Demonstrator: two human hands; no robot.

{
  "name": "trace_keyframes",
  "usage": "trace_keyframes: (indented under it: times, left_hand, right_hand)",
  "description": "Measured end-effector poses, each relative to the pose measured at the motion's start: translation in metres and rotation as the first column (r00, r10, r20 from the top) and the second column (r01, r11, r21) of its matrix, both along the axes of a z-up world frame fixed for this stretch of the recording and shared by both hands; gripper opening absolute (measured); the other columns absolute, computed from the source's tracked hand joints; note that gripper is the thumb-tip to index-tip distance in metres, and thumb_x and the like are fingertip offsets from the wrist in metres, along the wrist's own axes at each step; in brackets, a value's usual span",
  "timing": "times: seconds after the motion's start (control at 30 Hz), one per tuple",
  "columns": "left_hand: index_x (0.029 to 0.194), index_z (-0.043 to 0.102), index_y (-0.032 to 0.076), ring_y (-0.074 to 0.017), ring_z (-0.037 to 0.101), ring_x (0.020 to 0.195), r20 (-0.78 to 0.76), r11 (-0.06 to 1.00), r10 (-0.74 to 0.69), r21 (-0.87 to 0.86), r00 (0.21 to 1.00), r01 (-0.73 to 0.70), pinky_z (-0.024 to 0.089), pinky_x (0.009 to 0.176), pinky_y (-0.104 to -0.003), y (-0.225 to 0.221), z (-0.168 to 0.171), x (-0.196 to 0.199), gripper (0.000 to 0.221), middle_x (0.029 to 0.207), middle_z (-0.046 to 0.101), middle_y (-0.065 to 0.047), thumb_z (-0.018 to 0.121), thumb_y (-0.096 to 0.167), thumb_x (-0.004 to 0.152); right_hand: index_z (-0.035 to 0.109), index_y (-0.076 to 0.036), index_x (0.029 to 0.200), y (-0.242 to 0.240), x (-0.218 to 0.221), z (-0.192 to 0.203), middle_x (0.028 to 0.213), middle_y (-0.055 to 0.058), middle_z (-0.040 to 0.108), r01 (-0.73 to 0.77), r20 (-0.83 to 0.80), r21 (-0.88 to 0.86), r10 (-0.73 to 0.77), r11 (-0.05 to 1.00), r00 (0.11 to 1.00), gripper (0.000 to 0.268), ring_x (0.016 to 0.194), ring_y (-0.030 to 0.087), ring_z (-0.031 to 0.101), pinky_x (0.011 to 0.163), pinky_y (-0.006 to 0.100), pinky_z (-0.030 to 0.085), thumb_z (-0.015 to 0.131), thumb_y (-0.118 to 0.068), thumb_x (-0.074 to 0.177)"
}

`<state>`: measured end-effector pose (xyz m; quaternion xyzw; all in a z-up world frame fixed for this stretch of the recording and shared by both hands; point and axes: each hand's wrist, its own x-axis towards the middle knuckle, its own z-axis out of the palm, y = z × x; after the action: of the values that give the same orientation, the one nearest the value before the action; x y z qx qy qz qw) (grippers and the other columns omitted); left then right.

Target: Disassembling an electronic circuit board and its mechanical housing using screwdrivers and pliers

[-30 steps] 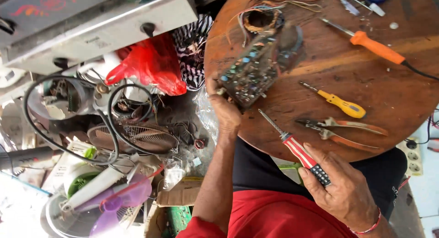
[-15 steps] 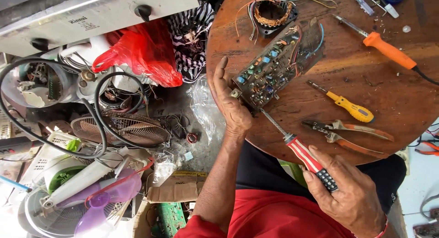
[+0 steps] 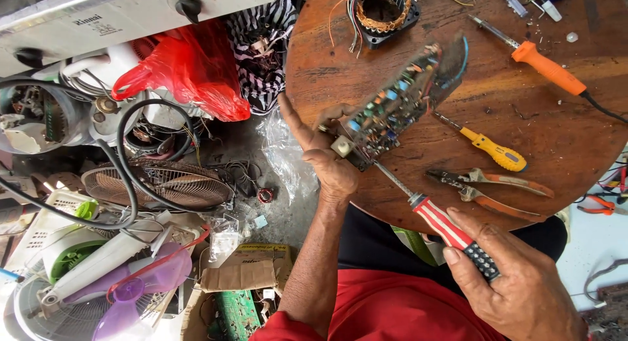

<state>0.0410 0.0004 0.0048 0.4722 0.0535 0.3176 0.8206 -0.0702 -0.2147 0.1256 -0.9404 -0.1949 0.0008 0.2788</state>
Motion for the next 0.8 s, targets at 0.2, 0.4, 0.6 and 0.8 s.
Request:
trace_keyframes:
  times: [0.2, 0.4, 0.6, 0.8]
  left_hand:
    - [0.132, 0.06, 0.016, -0.0073, 0.056, 0.053, -0.239, 0.98, 0.044, 0.201, 0.97, 0.005, 0.037, 0.046, -0.021, -0.014, -0.003, -0.011, 0.081, 0.069, 0.064, 0.0, 0.024, 0.081, 0.099]
    - [0.112, 0.065, 0.01, -0.0082, 0.036, 0.047, -0.192, 0.945, 0.051, 0.326, 0.98, 0.015, 0.03, 0.046, -0.027, -0.02, -0.022, -0.022, 0.076, 0.057, 0.043, 0.002, 0.024, 0.073, 0.105]
    - [0.117, 0.067, 0.016, -0.0112, 0.055, 0.064, -0.148, 0.834, 0.112, 0.552, 0.983, -0.012, 0.05, 0.061, -0.028, -0.021, -0.026, -0.027, 0.072, 0.089, 0.061, -0.001, 0.017, 0.068, 0.109]
    - [0.091, 0.07, 0.011, -0.0276, 0.068, 0.107, -0.037, 0.512, -0.006, 0.858, 0.999, 0.035, 0.03, 0.115, -0.053, 0.01, -0.012, -0.025, 0.082, 0.091, 0.067, -0.005, 0.009, 0.064, 0.109]
  right_hand:
    - [0.069, -0.012, 0.133, -0.012, -0.015, -0.016, 0.126, 0.005, 0.077, 0.143, -0.278, 0.01, -0.134, 0.99, 0.951, 0.048, 0.111, 0.017, 0.074, 0.097, 0.031, 0.051, 0.068, -0.028, 0.088]
    - [0.058, -0.001, 0.144, -0.018, -0.047, -0.096, 0.136, 0.015, 0.07, 0.251, -0.426, 0.31, -0.101, 0.917, 0.899, 0.057, 0.118, 0.021, 0.07, 0.099, 0.031, 0.053, 0.06, -0.027, 0.094]
    - [0.049, -0.009, 0.153, -0.008, -0.062, -0.144, 0.089, 0.007, 0.072, 0.381, -0.629, 0.392, -0.058, 0.837, 0.775, 0.062, 0.064, 0.014, 0.064, 0.069, 0.029, 0.059, 0.053, -0.035, 0.097]
    - [0.05, -0.01, 0.152, -0.012, -0.059, -0.149, 0.074, 0.003, 0.065, 0.354, -0.604, 0.501, 0.026, 0.79, 0.796, 0.061, 0.057, 0.011, 0.058, 0.062, 0.025, 0.056, 0.052, -0.038, 0.098]
